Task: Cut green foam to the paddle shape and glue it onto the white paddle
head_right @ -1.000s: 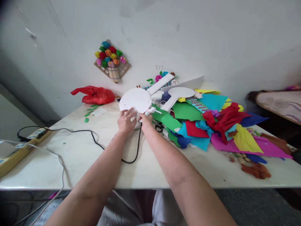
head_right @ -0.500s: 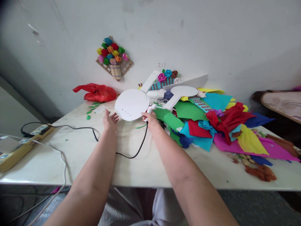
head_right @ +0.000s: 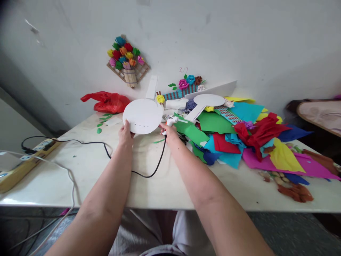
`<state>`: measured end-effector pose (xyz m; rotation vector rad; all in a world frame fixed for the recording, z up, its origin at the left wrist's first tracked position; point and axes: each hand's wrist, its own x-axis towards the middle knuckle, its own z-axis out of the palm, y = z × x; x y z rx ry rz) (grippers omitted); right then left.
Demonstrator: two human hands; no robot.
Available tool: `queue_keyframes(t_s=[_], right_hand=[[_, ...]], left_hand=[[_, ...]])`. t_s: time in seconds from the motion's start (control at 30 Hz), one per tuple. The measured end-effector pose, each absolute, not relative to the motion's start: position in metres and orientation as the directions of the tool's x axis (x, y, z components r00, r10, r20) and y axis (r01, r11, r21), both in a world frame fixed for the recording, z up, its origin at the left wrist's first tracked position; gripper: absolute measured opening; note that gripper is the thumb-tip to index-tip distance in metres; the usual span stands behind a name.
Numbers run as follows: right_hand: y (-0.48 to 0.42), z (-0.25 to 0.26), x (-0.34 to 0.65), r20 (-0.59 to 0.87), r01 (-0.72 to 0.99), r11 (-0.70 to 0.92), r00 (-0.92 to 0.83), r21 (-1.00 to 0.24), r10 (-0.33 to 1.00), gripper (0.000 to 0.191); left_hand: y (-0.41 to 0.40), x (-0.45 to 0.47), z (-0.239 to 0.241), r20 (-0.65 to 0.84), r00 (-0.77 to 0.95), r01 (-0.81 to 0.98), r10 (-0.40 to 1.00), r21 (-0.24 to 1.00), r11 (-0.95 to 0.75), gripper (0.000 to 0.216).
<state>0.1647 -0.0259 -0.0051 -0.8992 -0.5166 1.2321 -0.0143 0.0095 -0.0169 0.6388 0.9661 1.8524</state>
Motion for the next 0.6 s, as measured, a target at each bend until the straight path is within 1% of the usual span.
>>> queue_keyframes(t_s=[0.2,0.43,0.53,0.6], right_hand=[[-0.024,-0.006,0.165,-0.072,-0.538,0.159,0.383,-0.828,0.921,0.025],[-0.023,-0.01,0.168,-0.007,-0.341,0.181,0.485,-0.923,0.874,0.029],[-0.022,-0.012,0.17,0.057,-0.239,0.216,0.535,-0.947,0.843,0.027],[-0.021,-0.013,0.174,0.115,-0.188,0.247,0.525,-0.951,0.843,0.025]], left_hand=[[0.008,-0.018,-0.019,0.089,-0.295,-0.425,0.952,0.88,-0.213,0.04],[0.008,-0.023,-0.021,0.105,-0.286,-0.326,0.952,0.924,-0.199,0.035],[0.004,-0.021,-0.018,0.089,-0.281,-0.31,0.956,0.934,-0.178,0.035],[0.001,-0.019,-0.015,0.087,-0.286,-0.296,0.954,0.939,-0.175,0.033]])
